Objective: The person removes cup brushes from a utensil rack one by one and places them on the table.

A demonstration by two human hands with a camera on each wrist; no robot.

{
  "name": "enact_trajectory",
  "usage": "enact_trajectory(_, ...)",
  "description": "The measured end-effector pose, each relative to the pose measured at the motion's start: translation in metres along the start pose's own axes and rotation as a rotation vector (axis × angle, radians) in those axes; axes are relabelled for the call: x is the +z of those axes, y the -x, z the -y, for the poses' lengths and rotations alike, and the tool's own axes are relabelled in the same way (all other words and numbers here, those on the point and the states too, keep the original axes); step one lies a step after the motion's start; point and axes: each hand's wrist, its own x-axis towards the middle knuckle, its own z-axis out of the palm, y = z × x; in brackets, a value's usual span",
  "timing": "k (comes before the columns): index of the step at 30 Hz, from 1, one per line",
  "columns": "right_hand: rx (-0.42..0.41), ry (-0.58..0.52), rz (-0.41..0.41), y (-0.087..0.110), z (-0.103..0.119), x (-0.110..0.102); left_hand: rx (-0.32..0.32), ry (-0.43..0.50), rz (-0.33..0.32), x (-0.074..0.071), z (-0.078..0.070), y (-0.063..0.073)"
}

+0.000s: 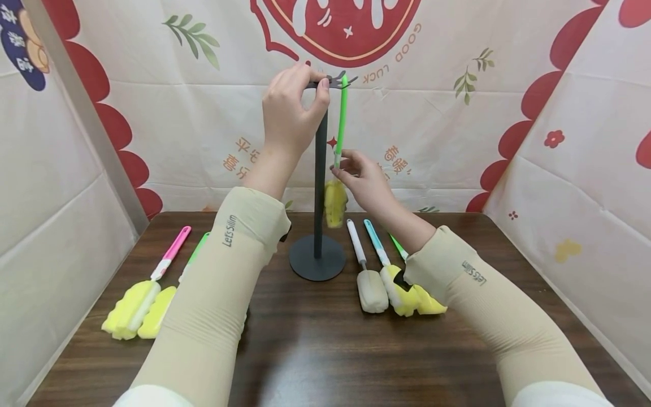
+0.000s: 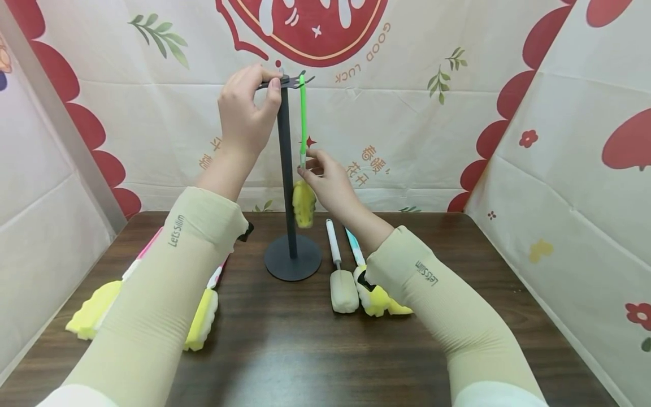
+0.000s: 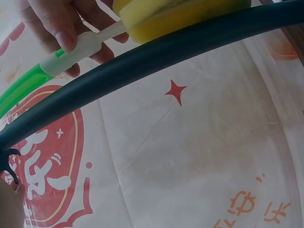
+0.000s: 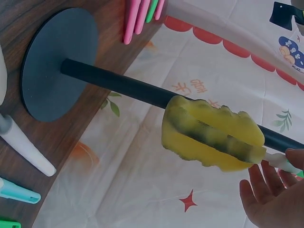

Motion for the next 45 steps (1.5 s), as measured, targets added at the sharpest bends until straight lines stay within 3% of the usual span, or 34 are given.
enact_trajectory(28,0.006,0.009,-0.030,0.006,-0.001,-0.013,-0.034,-0.001,-0.041,0.005,-0.002,0.002)
enact_trajectory(45,0.021,0.022,-0.037,0.009,0.002,-0.019,-0.012,0.018,-0.037,0.005,0.000,0.003)
